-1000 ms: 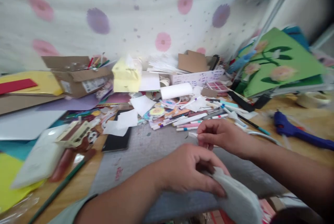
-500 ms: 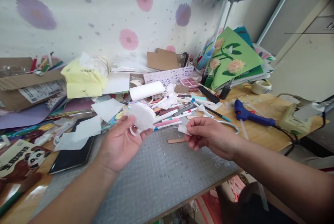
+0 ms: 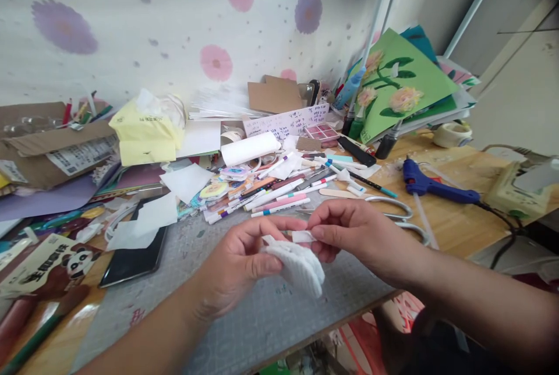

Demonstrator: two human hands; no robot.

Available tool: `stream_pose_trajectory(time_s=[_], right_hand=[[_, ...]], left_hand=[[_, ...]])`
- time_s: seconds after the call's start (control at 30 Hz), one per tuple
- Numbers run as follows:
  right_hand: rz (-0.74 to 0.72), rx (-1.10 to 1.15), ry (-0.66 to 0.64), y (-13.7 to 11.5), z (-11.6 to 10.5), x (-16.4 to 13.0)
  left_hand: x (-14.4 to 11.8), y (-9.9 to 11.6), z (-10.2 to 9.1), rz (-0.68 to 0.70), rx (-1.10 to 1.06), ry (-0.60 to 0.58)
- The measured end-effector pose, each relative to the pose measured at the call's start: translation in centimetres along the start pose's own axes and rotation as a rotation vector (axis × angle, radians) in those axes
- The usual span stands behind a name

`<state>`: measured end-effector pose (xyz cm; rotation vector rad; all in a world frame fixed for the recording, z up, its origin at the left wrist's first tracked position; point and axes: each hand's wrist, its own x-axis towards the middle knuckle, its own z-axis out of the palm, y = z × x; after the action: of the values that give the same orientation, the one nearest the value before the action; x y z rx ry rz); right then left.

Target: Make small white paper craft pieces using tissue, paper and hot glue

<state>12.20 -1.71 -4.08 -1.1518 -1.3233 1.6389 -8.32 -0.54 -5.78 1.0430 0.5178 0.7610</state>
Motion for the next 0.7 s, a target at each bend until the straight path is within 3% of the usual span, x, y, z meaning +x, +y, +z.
stream_pose_trajectory(time_s=[0.33, 0.4, 0.57, 0.63, 0.7], right_hand=[[-0.142, -0.239, -0.042, 0.1, -0.3, -0.6], [-0.238, -0.378, -0.004, 0.1, -0.4, -0.9], [-0.651, -0.689, 0.105, 0.3, -0.5, -1.2], [-0.712, -0.713, 0.149, 0.3, -0.6, -1.1], [-0.662, -0.687, 0.167, 0.2, -0.7, -1.0]], left_hand=[[-0.2, 0.0, -0.2, 0.035, -0.025, 0.019], [-0.3, -0.1, -0.3, 0.035, -0.013, 0.006], [-0.3, -0.2, -0.4, 0.027, -0.008, -0.024], [-0.3, -0.2, -0.3, 0.007, -0.025, -0.035], [-0.2, -0.2, -0.2, -0.015, -0.048, -0.028]])
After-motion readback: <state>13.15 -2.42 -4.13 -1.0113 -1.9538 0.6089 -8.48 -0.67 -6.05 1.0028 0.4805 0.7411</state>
